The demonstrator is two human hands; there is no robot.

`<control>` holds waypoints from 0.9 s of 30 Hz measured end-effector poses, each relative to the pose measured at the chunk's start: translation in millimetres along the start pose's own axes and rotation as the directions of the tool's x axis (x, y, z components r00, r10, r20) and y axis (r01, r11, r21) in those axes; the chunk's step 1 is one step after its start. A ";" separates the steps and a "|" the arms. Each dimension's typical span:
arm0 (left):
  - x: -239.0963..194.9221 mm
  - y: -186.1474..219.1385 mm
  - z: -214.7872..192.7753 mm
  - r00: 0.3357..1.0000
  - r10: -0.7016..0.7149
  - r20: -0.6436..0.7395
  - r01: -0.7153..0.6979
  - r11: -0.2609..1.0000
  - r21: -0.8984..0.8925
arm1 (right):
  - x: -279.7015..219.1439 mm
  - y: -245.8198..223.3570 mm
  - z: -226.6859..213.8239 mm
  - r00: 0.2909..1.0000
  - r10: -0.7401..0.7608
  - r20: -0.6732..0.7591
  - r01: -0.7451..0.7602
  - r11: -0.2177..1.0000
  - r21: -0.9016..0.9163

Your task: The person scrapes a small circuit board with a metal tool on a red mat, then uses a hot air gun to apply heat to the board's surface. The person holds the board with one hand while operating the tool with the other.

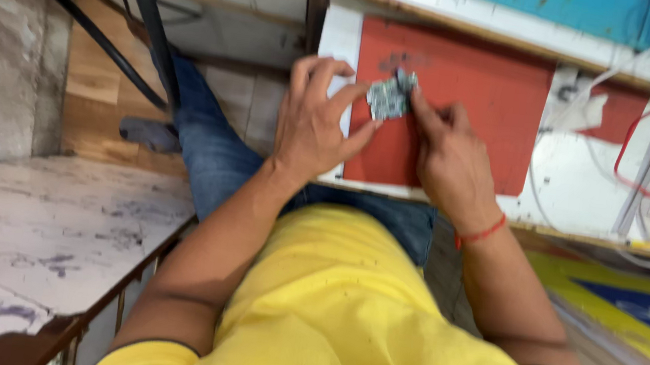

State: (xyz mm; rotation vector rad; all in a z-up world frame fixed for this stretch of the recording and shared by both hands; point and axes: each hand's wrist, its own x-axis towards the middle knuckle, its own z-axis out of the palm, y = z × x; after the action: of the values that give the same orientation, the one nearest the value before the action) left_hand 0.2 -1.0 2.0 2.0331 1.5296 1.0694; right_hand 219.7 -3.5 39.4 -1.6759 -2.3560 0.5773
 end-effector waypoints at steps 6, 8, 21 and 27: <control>11.1 -2.6 -0.5 0.999 0.037 -0.020 -0.036 0.999 0.021 | 3.7 9.8 -5.6 0.999 0.022 -0.043 -0.023 1.000 -0.012; 0.3 -1.7 0.6 1.000 0.031 -0.003 -0.031 1.000 0.001 | -8.5 9.8 -3.8 1.000 0.000 -0.010 0.000 1.000 -0.011; 2.8 0.1 1.6 1.000 0.026 0.004 -0.026 0.999 0.039 | -2.4 -4.7 -6.9 0.999 -0.035 -0.011 0.036 0.999 0.028; 0.0 -3.3 2.7 1.000 0.023 0.011 -0.023 0.999 0.029 | -0.4 -6.3 -2.9 0.995 -0.093 0.042 0.094 0.995 -0.021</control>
State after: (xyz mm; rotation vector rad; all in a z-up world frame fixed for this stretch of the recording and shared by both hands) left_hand 0.1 0.5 -2.0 2.0773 1.5281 1.0488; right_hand 215.5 -5.1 44.8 -1.5671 -2.4637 0.5743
